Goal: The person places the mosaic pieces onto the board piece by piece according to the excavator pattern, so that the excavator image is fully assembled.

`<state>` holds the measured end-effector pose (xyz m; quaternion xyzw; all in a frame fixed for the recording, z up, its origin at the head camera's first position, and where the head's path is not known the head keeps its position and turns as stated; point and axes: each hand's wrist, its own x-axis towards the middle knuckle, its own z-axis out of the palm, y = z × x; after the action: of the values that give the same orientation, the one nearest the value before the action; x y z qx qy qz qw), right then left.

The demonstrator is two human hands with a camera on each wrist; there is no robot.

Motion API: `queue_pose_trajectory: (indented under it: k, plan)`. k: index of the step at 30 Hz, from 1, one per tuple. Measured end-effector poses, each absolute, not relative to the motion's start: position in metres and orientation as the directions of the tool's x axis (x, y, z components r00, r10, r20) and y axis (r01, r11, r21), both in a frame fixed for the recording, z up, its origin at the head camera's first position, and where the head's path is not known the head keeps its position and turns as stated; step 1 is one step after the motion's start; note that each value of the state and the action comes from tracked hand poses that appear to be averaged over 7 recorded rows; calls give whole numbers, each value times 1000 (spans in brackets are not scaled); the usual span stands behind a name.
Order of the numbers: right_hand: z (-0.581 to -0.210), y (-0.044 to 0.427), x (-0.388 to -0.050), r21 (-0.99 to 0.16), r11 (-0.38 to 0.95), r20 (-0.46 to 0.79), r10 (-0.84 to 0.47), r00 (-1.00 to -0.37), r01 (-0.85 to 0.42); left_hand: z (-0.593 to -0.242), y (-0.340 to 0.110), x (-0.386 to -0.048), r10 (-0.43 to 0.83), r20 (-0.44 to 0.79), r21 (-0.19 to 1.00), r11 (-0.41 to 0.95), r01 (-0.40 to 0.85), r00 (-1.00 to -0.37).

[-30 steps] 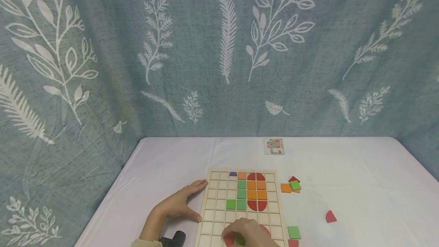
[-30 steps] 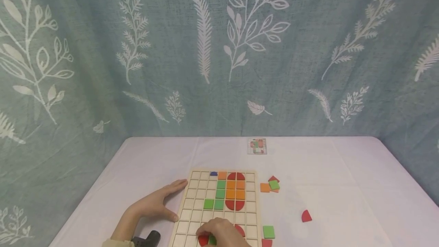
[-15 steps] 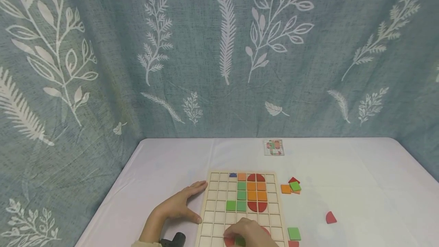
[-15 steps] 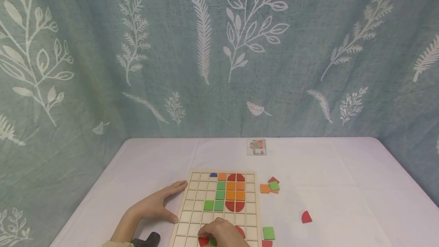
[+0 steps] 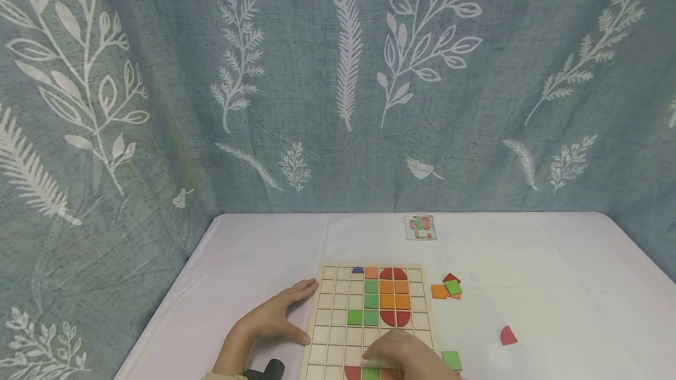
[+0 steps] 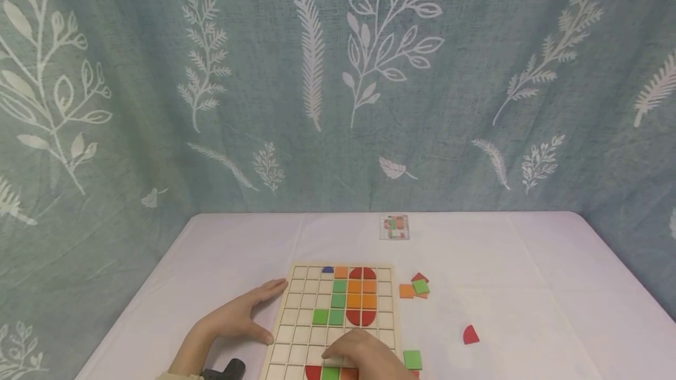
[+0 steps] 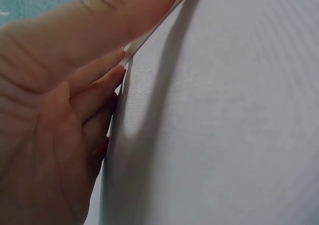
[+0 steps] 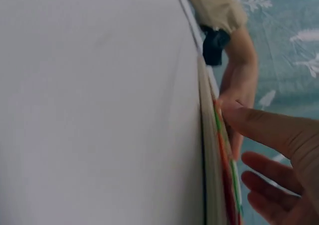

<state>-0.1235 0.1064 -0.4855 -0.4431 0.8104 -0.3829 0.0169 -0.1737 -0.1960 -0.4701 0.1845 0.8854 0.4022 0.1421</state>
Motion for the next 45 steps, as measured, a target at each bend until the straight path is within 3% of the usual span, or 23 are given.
queue_pose_trajectory:
  k: [7, 12, 16, 18, 22, 24, 27, 29, 32, 34, 45]
  plan:
    - [-486, 119, -127, -644, 324, 242, -773, -586, -693, -469, -196, -175, 466, -66, 745, 611, 267, -883]
    - [-484, 124, -132, -633, 364, 227, -757, -613, -683, -469, -191, -176, 435, -51, 717, 642, 271, -899]
    - [-481, 130, -132, -671, 410, 196, -706, -681, -617, -470, -189, -177, 406, -45, 709, 656, 257, -913]
    - [-479, 137, -133, -665, 424, 237, -660, -712, -615, -470, -189, -177, 396, -48, 708, 661, 249, -917]
    - [-476, 163, -140, -589, 532, 390, -473, -790, -609, -471, -189, -176, 390, -51, 705, 666, 244, -919]
    - [-474, 179, -143, -583, 607, 407, -358, -840, -541, -471, -189, -177, 399, -41, 709, 658, 255, -916]
    - [-471, 200, -144, -630, 665, 292, -276, -916, -401, -471, -187, -178, 418, -17, 709, 646, 283, -908]
    - [-470, 210, -143, -650, 683, 161, -307, -938, -335, -470, -187, -179, 429, -7, 710, 638, 298, -903]
    - [-472, 219, -140, -671, 688, -14, -384, -923, -276, -469, -187, -179, 440, -1, 711, 632, 309, -898]
    - [-474, 221, -139, -676, 682, -60, -427, -902, -278, -469, -187, -179, 449, -2, 721, 620, 310, -894]
    - [-479, 223, -137, -759, 603, -149, -528, -836, -245, -473, -187, -177, 499, -22, 749, 582, 316, -866]
